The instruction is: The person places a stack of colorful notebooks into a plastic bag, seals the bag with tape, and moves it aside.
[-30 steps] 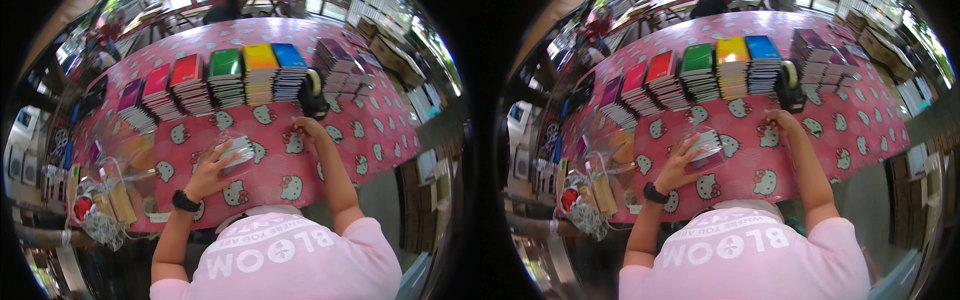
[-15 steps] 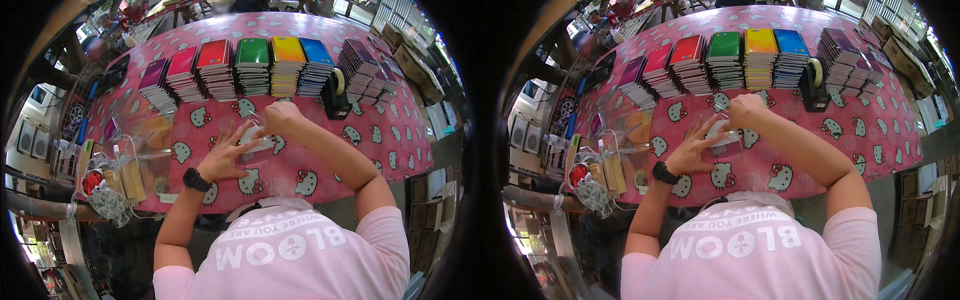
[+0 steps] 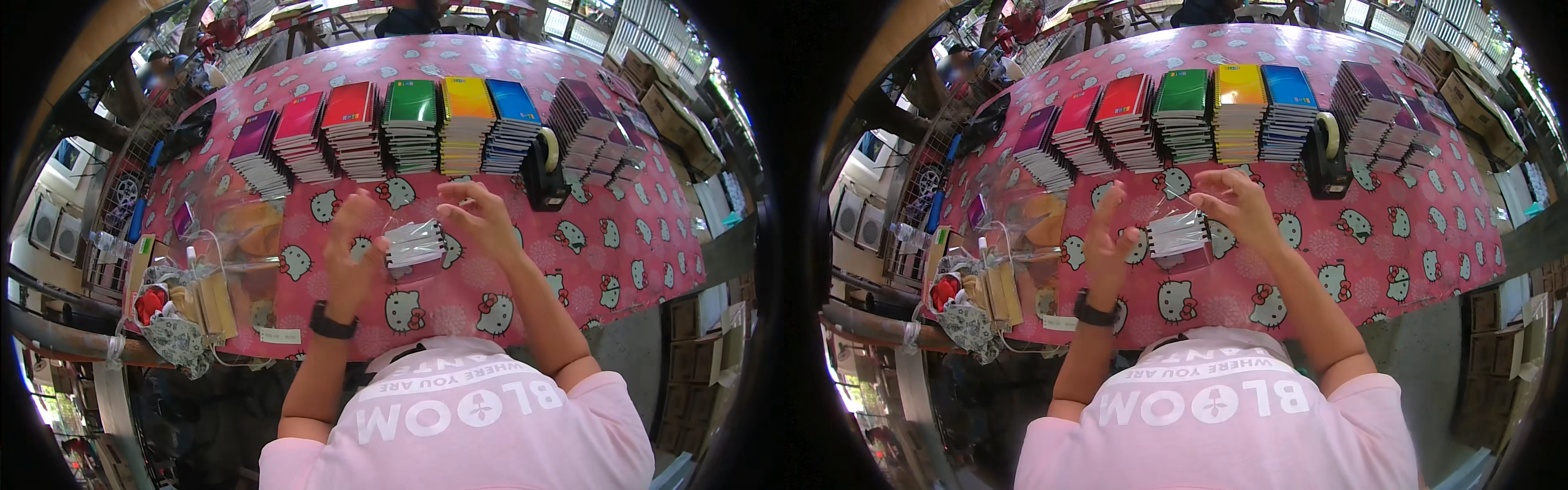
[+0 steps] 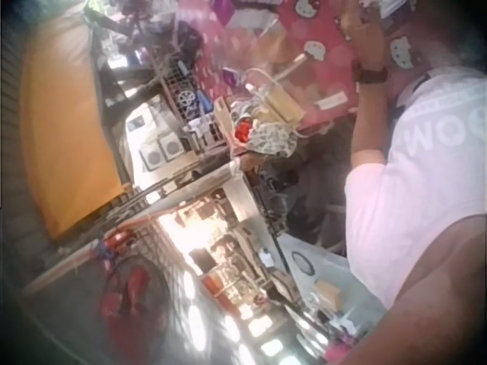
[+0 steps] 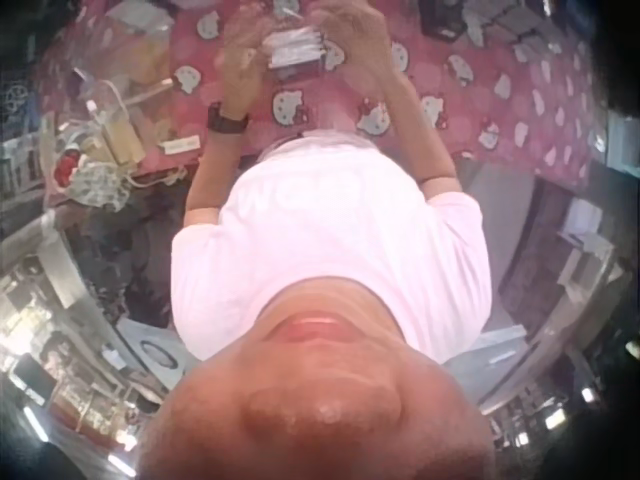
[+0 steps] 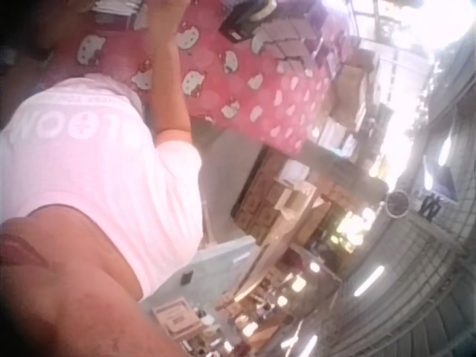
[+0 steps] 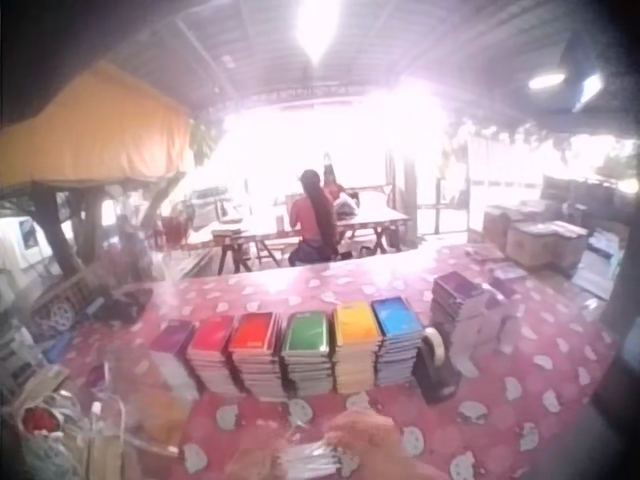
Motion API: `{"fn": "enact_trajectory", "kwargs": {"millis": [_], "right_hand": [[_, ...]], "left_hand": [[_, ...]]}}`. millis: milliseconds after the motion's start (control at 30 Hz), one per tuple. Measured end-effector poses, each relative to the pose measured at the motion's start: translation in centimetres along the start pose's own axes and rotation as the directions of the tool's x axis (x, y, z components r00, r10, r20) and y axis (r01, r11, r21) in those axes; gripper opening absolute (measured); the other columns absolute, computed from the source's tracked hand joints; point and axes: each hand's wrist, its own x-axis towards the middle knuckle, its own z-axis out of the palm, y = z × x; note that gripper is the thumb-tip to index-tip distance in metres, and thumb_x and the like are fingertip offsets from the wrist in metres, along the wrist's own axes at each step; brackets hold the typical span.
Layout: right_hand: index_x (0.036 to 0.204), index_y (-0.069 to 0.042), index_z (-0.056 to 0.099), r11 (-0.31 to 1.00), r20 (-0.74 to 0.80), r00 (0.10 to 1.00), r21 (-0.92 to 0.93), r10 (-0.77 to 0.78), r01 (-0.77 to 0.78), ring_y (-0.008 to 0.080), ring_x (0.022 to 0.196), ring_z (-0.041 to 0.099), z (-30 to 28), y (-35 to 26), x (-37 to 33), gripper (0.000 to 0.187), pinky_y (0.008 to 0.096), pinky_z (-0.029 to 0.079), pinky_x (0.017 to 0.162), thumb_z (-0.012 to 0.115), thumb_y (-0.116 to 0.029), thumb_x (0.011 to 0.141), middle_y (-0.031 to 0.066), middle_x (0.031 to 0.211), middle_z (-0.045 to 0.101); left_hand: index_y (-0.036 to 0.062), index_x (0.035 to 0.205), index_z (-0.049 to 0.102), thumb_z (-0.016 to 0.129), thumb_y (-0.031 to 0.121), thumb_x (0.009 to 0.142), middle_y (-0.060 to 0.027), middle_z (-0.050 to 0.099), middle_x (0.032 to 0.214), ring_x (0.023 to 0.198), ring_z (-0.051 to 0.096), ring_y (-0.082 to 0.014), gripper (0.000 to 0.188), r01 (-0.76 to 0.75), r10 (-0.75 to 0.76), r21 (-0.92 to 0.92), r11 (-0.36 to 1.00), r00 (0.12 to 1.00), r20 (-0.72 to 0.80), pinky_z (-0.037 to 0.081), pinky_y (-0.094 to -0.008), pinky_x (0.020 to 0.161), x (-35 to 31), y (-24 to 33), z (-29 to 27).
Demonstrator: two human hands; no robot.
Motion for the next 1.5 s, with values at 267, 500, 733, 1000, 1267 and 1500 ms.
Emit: {"fn": "enact_trajectory", "kwargs": {"millis": [267,500,733,1000,1267,1500], "right_hand": [[0.099,0.001,0.062,0.769,0.257,0.934,0.533,0.249,-0.352,0.0067,0.08,0.056,3.0,1.3,2.1,0.023,0.0209,0.045,0.07,0.064,-0.016,0.083,0.002,0.092,0.063],[0.105,0.002,0.061,0.794,0.476,0.791,0.269,0.383,-0.546,0.0083,0.081,0.057,2.0,4.0,0.9,0.031,0.0252,0.046,0.076,0.066,-0.009,0.077,0.0058,0.092,0.065],[0.116,-0.008,0.059,0.977,0.4,0.901,0.055,0.167,-0.205,0.0191,0.105,0.05,1.0,3.5,-0.9,0.042,0.0322,0.039,0.091,0.068,-0.024,0.078,0.0087,0.118,0.055],[0.115,-0.019,0.061,0.9,0.254,0.943,-0.322,-0.216,0.293,0.0348,0.116,0.04,1.5,2.5,-4.0,0.048,0.0437,0.034,0.097,0.073,-0.025,0.069,0.0132,0.128,0.048],[0.087,-0.007,0.062,0.96,-0.06,0.995,-0.273,-0.075,0.056,0.031,0.099,0.047,5.0,0.6,-5.2,0.025,0.0421,0.041,0.081,0.072,-0.019,0.067,0.0122,0.1,0.055],[0.08,-0.002,0.058,0.945,-0.1,0.94,0.065,0.327,-0.322,0.0136,0.068,0.052,5.7,0.5,-3.3,0.021,0.0279,0.042,0.057,0.073,-0.012,0.069,0.0048,0.075,0.054]], "left_hand": [[-0.0032,0.117,0.054,0.067,0.017,0.078,-0.0078,0.061,0.105,0.091,0.057,-0.0111,0.046,0.663,-0.462,-0.423,0.617,0.741,0.487,0.042,-0.0236,0.083,0.2,-5.6,0.2],[-0.0024,0.1,0.065,0.067,0.009,0.077,-0.0067,0.063,0.098,0.085,0.057,-0.0094,0.025,0.579,-0.474,-0.271,0.769,0.801,0.365,0.046,-0.0226,0.074,0.2,-6.3,1.5],[0.0071,0.109,0.063,0.07,0.016,0.074,-0.008,0.058,0.116,0.115,0.047,-0.0215,0.037,0.09,-0.066,-0.079,0.993,0.961,0.268,0.034,-0.036,0.097,-0.2,-2.2,0.7],[0.0149,0.111,0.064,0.07,0.02,0.074,-0.0014,0.058,0.119,0.13,0.033,-0.0261,0.038,-0.16,0.106,0.223,0.962,0.965,0.239,0.013,-0.0479,0.108,-3.4,-3.5,1.3],[0.0108,0.094,0.071,0.067,0.013,0.076,-0.0038,0.063,0.111,0.12,0.042,-0.022,0.018,0.119,-0.115,-0.093,0.988,0.992,0.05,0.025,-0.0389,0.103,-3.6,-4.0,2.3],[0.006,0.135,0.036,0.063,0.008,0.079,-0.0114,0.059,0.114,0.121,0.04,-0.0204,0.063,0.229,-0.232,-0.11,0.967,0.973,-0.01,0.03,-0.0338,0.101,-1.7,-3.3,2.3]]}}
